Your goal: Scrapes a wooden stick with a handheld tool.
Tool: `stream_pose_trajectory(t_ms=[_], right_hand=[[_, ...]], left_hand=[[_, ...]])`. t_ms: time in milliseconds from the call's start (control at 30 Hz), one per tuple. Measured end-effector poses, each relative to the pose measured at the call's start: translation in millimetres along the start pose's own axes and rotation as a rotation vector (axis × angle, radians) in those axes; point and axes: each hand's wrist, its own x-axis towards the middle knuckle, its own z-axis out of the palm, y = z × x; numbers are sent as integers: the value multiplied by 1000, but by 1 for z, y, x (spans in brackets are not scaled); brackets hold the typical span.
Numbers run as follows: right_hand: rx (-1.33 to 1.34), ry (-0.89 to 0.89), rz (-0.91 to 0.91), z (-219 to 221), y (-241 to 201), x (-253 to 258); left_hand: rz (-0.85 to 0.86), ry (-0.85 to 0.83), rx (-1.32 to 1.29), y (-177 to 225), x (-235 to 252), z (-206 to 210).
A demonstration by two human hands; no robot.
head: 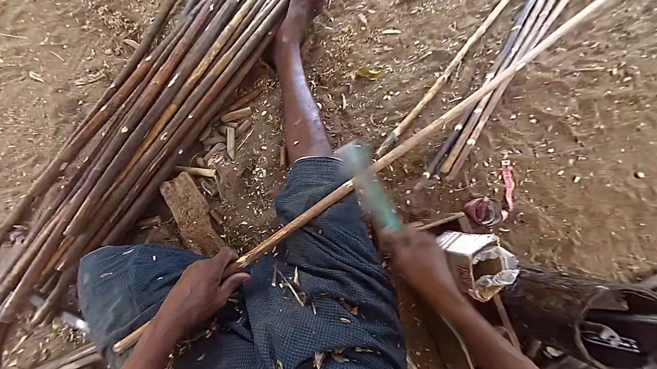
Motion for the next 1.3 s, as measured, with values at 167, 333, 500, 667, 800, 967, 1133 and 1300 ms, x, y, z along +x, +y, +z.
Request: stream_pose_trajectory(t_ms=[167,333,500,667,800,967,1133,1300], right_hand=[[181,66,95,-7,10,10],[-103,-112,-34,6,-8,-15],[115,52,77,4,4,-4],[129,24,125,-2,6,3],[-84,-117,-14,8,-9,-14],[160,92,173,-22,-5,10],[-203,-253,-24,-13,-41,-15],[-48,31,85,-30,-31,13]], left_hand=[[77,32,-11,-7,3,-2],[118,42,-48,-11,3,-2],[110,16,-146,-15,8,-4],[107,-15,-194,-18,9,-6],[75,-68,-269,-19,8,-5],[134,189,66,-8,0,8],[157,359,229,-2,-10,25],[164,443,276,0,-12,30]])
